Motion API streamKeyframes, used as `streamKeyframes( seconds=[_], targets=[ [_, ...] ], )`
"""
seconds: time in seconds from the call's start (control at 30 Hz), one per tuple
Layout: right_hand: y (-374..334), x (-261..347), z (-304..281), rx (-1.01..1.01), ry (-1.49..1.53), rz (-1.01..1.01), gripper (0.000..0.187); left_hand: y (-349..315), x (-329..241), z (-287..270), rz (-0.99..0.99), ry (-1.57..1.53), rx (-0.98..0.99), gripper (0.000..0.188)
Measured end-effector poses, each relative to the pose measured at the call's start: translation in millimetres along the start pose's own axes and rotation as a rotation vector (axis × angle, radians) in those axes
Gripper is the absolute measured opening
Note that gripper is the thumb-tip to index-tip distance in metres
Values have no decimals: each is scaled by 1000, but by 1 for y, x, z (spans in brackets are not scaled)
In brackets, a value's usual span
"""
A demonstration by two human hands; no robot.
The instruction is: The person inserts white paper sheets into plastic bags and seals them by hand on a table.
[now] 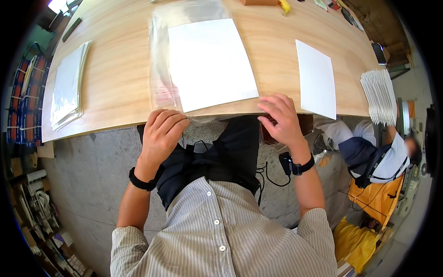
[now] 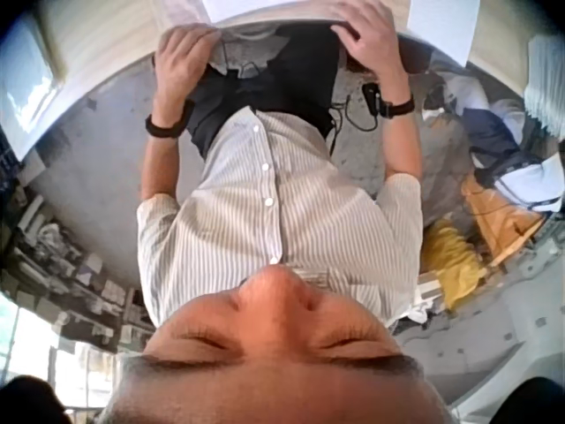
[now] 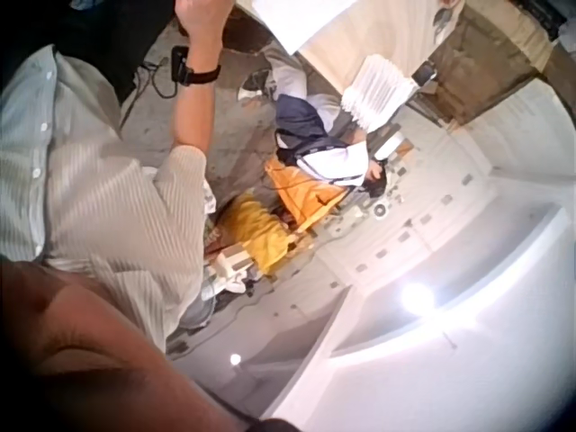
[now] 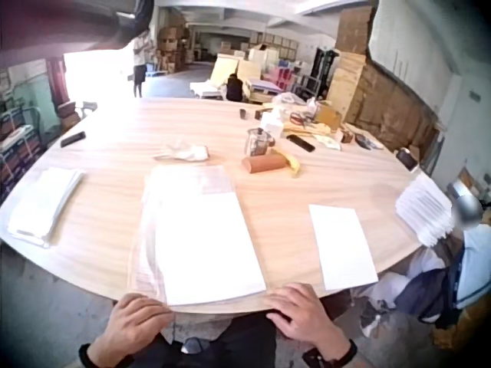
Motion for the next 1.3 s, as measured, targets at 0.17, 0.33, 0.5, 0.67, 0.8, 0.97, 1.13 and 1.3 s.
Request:
streamKeyframes(
  seconds=[0.17,0.33,0.5,0.67,0.8,0.97,1.13,1.3],
  targets=[
    [-8,-4,9,11,18,-2,28,1,2,-3,-43,-10,-37,20],
    [-13,-9,16,-35,50,13,18,-3,8,-3,-35,-19,12,19],
    [-12,-13,18,-46,71,32,17,-1,6,-2,-54,-32,31,19],
    [-14,-16,18,-72,139,93,19,0,7,-4,-77,-38,34,18],
    [-6,-7,15,-75,69,57,23,0,6,-3,-74,-25,27,18],
    [-8,-12,21,-106,103,16,21,-3,7,-3,-84,-12,19,19],
    [-2,-16,19,-84,282,104,19,3,7,-5,-127,-115,43,18],
    [2,-22,23,-61,471,304,17,5,10,-4,-347,-226,89,10]
  ],
)
Point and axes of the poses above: each hand's wrist, its own y-axis towards the middle knuckle, its own z-axis out of the palm, x = y × z, the point moved 3 cm from there along y, towards the middle knuckle, and after that the axes turned 7 degrees about -z, right-handed, at the moved point
